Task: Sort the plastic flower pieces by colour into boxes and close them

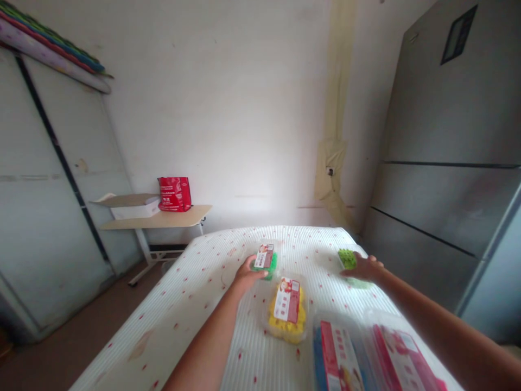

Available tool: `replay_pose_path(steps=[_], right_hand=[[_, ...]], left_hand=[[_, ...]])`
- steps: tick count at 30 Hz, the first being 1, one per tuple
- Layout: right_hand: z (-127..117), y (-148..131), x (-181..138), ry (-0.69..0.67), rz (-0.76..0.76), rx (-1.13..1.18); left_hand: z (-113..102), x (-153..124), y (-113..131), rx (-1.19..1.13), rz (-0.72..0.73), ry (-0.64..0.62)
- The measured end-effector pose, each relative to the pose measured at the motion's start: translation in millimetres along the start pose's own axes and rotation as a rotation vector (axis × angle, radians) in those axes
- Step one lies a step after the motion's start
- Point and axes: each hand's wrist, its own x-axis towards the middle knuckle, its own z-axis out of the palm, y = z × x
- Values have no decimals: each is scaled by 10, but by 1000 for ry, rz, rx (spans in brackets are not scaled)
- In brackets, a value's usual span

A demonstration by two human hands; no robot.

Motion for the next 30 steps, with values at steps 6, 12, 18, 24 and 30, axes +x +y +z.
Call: replay_pose_path(steps=[6,12,18,24,30], right_hand=[[103,-85,23,4,-38,92],[-194,-367,-155,-6,-127,148],[-746,-887,-723,41,-399,311],[-871,-1470,-1663,-80,-748,415],[-452,-1812,-2426,-199,-892,409]], left_hand=[[151,39,17,82,32,74],[-51,-225,128,241,124,379],[-164,-816,487,-59,108,289],[-265,-1549,673,-437,-73,104],[-583,-2066,488,-449,-179,129]])
